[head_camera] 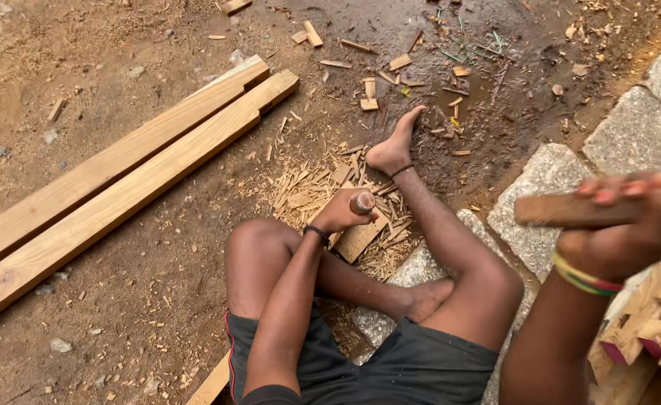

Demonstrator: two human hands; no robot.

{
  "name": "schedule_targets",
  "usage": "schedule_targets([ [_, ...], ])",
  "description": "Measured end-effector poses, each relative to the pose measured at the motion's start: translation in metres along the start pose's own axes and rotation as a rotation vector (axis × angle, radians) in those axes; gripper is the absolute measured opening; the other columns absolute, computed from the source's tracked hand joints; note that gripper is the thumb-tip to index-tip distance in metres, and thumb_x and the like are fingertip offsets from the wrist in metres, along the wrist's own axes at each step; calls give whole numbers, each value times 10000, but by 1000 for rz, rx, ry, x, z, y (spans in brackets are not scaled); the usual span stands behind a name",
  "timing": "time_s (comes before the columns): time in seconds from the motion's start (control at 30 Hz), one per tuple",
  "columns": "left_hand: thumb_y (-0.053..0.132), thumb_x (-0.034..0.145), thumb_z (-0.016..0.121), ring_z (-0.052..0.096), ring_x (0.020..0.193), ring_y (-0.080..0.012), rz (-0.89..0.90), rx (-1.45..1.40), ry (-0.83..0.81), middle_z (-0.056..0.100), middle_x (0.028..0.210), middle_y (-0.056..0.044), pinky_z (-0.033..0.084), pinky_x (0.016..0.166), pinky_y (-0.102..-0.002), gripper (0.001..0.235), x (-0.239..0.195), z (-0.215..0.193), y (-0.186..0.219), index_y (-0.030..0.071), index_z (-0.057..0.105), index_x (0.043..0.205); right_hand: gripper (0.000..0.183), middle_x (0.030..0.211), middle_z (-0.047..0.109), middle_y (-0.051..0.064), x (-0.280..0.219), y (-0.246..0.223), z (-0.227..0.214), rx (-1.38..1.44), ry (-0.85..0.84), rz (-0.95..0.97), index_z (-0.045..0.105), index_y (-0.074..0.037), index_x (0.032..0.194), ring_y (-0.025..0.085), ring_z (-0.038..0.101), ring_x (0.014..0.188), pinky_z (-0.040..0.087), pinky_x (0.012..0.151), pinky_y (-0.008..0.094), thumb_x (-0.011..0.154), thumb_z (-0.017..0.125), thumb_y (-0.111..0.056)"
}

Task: The person sits on the ground and uses a chisel and wooden mallet to carve a small piece of wood. They repeatedly strike the chisel to shape the wood, occasionally pausing to inspect the progress.

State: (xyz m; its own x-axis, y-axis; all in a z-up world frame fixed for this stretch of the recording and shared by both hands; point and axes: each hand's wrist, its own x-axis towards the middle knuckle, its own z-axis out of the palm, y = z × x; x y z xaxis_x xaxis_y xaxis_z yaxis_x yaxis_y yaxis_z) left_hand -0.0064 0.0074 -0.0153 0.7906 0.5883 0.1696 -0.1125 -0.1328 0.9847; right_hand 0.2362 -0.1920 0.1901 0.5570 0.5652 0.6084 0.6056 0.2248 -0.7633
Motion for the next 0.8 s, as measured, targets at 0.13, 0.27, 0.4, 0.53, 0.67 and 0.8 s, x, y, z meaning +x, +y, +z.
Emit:
schedule_targets([
  [0.13,245,789,844,589,735,-94,-30,0,-19,641,792,34,520,708,-284,294,2,-1,-3,74,623,882,426,924,746,108,-14,6,26,-609,-306,-146,667,-74,1194,255,713,747,587,707,397,886,876,-279],
  [0.27,258,809,868,611,835,-148,37,114,-35,672,915,-33,518,762,-322,352,3,5,-44,41,654,984,512,889,762,113,-44,1,30,-960,-559,-152,693,-91,1207,245,732,711,596,671,389,812,893,-348],
  [0.4,244,728,893,678,1009,-159,32,8,-54,682,1139,-16,588,854,-347,637,-6,21,-65,93,558,1249,604,853,777,119,-71,8,8,-1072,-716,20,719,-108,1220,235,750,675,605,636,381,738,910,-417],
  [0.53,265,803,863,760,903,-231,-89,166,18,794,960,-92,617,861,-373,344,-8,13,-34,54,731,1042,720,956,777,134,-111,32,-24,-822,-529,76,699,-46,1338,240,762,770,614,663,372,705,859,-349],
  [0.67,263,798,878,762,833,-238,21,343,330,770,921,-144,601,768,-366,360,-4,35,4,62,712,1047,472,963,777,187,-191,50,-79,-641,-366,571,716,17,1089,303,767,854,594,751,449,744,876,-263],
  [0.8,367,834,878,778,869,-216,-52,333,491,776,944,-134,614,750,-339,450,2,51,33,76,648,1088,360,745,745,189,-256,70,-138,-677,-298,985,719,54,947,284,715,664,547,655,425,768,879,-215],
])
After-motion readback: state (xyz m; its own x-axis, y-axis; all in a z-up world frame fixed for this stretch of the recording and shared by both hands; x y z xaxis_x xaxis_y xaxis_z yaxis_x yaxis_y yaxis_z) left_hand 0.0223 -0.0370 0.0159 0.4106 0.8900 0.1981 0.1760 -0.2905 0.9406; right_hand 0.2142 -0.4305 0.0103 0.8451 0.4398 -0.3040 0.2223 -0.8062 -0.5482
